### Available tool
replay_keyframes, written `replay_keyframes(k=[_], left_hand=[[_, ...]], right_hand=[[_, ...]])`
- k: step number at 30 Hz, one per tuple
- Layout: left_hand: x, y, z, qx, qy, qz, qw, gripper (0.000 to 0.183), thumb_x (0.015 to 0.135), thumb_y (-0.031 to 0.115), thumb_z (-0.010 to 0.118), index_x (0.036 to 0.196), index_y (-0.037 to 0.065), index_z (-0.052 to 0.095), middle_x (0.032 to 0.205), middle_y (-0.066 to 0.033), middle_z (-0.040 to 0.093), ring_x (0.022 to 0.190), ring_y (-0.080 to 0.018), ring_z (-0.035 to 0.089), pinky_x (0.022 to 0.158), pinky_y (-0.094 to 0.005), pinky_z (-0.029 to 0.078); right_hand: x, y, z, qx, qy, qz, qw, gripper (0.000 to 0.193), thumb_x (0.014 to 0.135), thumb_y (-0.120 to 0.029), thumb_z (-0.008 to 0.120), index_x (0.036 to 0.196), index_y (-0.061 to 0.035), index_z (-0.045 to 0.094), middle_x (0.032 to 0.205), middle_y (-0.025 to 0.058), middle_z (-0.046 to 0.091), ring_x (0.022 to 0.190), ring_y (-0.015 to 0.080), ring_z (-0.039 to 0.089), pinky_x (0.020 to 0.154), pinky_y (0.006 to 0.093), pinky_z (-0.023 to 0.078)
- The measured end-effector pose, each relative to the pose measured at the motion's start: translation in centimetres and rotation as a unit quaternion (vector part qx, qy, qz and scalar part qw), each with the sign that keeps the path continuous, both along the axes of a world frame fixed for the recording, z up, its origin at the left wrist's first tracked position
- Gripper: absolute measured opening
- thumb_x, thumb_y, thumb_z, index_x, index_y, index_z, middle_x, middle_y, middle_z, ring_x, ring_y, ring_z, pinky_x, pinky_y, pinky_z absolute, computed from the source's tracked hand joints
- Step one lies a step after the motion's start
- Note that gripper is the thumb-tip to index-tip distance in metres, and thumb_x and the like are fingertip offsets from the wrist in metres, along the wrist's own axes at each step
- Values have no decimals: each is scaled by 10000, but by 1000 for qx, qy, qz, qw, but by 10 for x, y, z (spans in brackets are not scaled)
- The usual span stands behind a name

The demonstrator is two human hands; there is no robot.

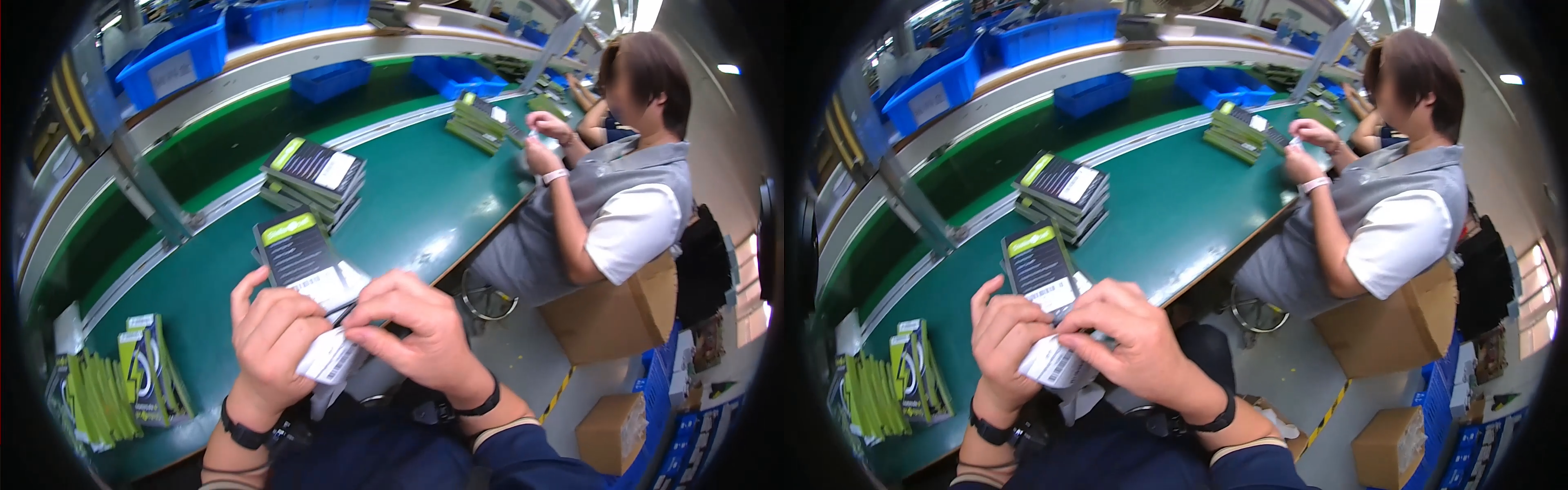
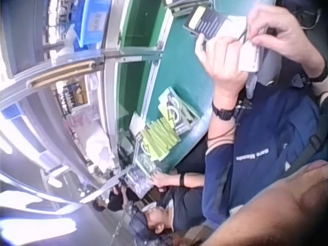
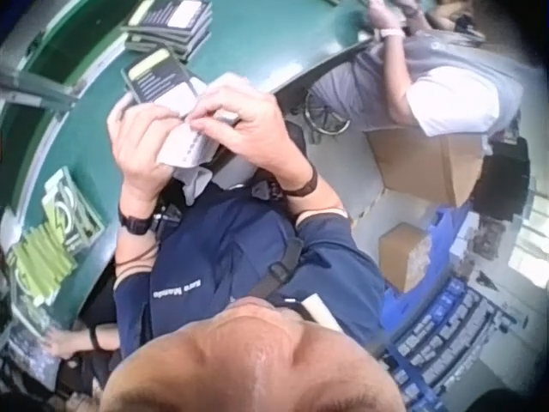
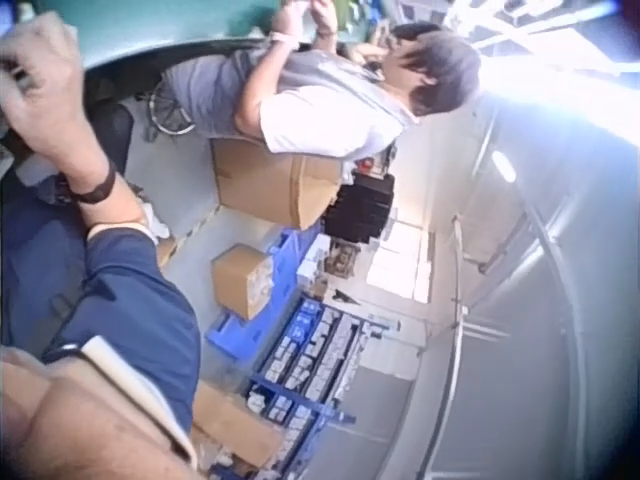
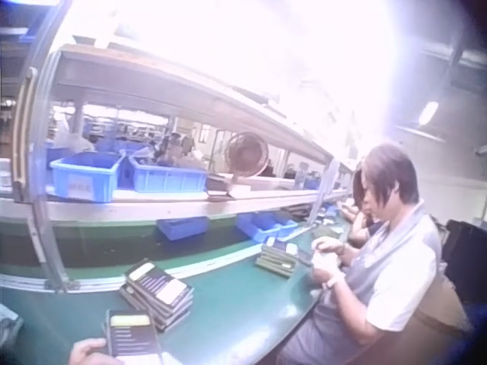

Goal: Applying barcode stickers to the back of product packaging boxes on an industrial assembly line.

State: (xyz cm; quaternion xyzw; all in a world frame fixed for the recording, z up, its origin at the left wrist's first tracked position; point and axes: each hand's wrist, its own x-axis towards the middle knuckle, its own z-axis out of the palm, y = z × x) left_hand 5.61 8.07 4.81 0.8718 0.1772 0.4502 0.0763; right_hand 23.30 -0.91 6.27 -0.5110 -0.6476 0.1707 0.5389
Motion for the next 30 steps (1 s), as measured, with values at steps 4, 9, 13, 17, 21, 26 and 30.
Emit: replay_keyframes(k=[4,9,13,17,21,26,30], left_hand=[[-20,-9,-7,-29,2,9,1000,170,721,148,791,741,80,637,808,-52,661,771,-234,645,854,-447,489],[-56,-19,-35,-198,52,15,979,136,702,64,771,773,54,655,868,-74,670,808,-257,644,743,-367,495],[-48,-25,-49,-258,65,-34,963,151,691,13,759,815,52,682,978,-79,663,864,-265,643,720,-346,501],[-38,-22,-41,-227,79,-55,969,163,692,38,781,820,65,684,986,-62,651,888,-260,619,733,-352,498],[-27,-18,-37,-180,97,-79,976,162,691,58,784,811,76,677,938,-50,629,864,-261,594,732,-362,491],[-17,-18,-37,-138,100,-115,979,173,677,91,804,798,85,680,899,-46,617,813,-253,591,696,-359,491],[-23,-17,-40,-122,80,-111,983,192,655,98,817,801,91,693,898,-42,622,822,-240,601,686,-353,495]], right_hand=[[12,-8,1,152,36,6,988,156,849,-24,777,963,-20,671,956,80,657,875,194,641,749,307,510],[30,-18,-10,78,285,-59,953,130,990,-102,673,1053,-18,596,897,8,636,695,27,565,607,171,458],[27,-12,-23,-30,258,-64,963,105,971,-69,688,1019,8,636,841,8,656,686,35,566,611,187,459],[24,-7,-30,-69,220,-79,970,83,958,-50,690,985,18,651,775,-4,642,673,40,561,612,197,452],[23,1,-31,-81,206,-76,972,82,956,-57,689,975,14,653,751,-11,631,662,38,553,613,198,444],[19,15,-37,-98,156,-86,979,72,938,-64,702,936,-4,661,665,-30,600,607,26,529,561,208,425],[15,21,-44,-99,133,-95,981,77,929,-71,708,919,-8,666,630,-27,591,583,19,499,536,221,414]])
